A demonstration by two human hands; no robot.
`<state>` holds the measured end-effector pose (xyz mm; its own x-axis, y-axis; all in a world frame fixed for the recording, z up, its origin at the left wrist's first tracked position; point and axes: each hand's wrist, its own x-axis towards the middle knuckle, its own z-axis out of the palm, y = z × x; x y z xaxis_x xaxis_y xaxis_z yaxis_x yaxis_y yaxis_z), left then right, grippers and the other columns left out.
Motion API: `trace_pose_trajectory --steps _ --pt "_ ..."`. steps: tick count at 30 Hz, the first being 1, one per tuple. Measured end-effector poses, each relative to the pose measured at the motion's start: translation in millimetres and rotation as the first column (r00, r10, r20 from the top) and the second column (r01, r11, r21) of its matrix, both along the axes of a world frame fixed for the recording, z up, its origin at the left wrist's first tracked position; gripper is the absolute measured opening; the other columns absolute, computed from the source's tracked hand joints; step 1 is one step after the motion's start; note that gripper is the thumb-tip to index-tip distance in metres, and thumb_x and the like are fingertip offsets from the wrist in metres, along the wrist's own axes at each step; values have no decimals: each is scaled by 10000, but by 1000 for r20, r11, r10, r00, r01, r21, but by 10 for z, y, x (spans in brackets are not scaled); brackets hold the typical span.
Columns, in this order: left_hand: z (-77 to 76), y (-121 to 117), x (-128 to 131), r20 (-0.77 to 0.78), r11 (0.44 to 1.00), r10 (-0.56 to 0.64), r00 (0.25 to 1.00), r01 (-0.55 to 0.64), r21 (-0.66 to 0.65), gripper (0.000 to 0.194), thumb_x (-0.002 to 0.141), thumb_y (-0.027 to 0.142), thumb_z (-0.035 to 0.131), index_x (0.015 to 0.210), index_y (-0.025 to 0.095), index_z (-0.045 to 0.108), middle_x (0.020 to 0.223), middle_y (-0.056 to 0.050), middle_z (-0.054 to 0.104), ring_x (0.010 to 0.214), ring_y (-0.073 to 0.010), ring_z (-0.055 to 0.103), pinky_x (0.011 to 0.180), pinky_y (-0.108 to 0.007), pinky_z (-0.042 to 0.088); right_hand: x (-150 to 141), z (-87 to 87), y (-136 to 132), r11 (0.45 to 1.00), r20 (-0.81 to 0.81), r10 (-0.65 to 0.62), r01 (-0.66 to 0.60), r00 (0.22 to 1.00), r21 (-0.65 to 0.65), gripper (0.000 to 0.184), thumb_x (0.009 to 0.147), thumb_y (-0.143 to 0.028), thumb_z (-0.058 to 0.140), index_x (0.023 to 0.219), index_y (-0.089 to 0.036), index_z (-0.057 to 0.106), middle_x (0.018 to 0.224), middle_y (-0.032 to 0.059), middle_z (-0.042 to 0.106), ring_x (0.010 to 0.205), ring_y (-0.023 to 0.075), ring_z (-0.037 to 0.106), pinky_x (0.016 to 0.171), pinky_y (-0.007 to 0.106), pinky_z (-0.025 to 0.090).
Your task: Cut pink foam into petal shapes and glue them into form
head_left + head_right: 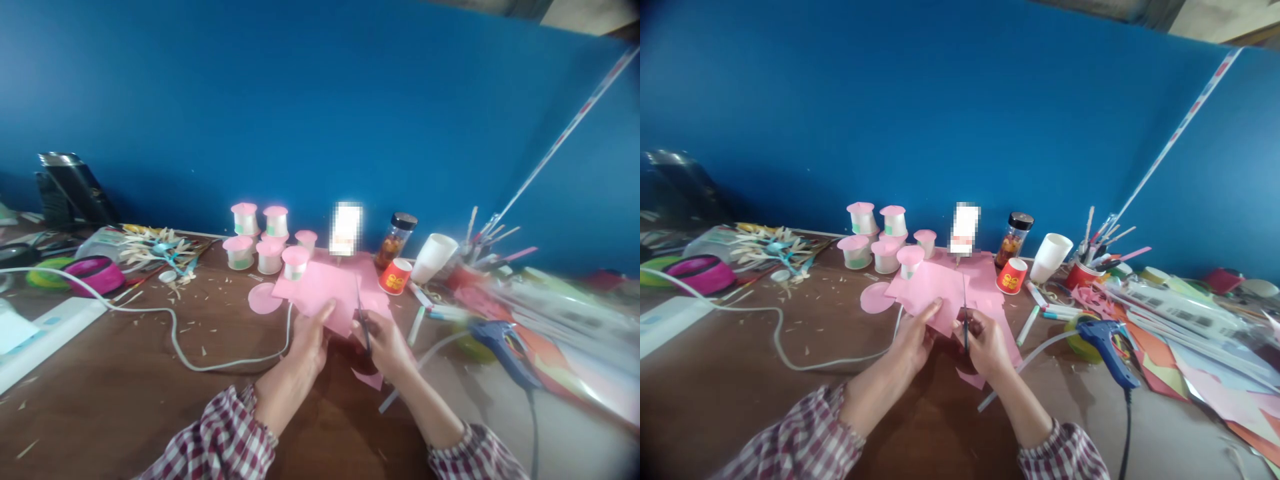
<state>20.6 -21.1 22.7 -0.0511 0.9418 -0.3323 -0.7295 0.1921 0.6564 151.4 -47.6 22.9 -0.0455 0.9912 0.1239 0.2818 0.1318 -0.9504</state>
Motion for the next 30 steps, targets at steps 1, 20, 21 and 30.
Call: trace_pose_trajectory --steps 1,20,21,30 --pt "0 -1 -1 -1 1000 2 1000 -2 0 322 603 185 808 876 84 670 780 -96 721 633 -192 678 561 -274 553 -2 3 1 1000 6 -7 7 1000 -2 298 778 -459 656 792 -170 584 527 -25 557 442 121 504 439 229 393" --pt "37 -10 -2 -94 999 44 995 -44 1 393 562 195 833 910 122 666 794 -99 726 677 -231 691 570 -305 558 8 -25 13 1000 -37 1 -1 999 -5 300 766 -444 682 839 -163 607 543 -22 583 444 120 519 443 230 402" --pt "34 -9 -2 -105 999 39 994 -40 -3 399 557 199 834 909 115 665 776 -98 724 662 -228 689 557 -299 554 12 -23 13 1000 -39 -2 2 999 -6 303 768 -446 680 846 -162 607 551 -17 592 446 122 520 446 233 404" --pt "-25 -28 0 -126 999 -2 992 8 41 373 583 222 825 904 97 681 812 -117 726 671 -223 682 585 -301 544 26 -3 16 1000 -17 -8 8 1000 12 273 796 -440 650 801 -176 584 505 -30 568 472 137 531 475 246 400"
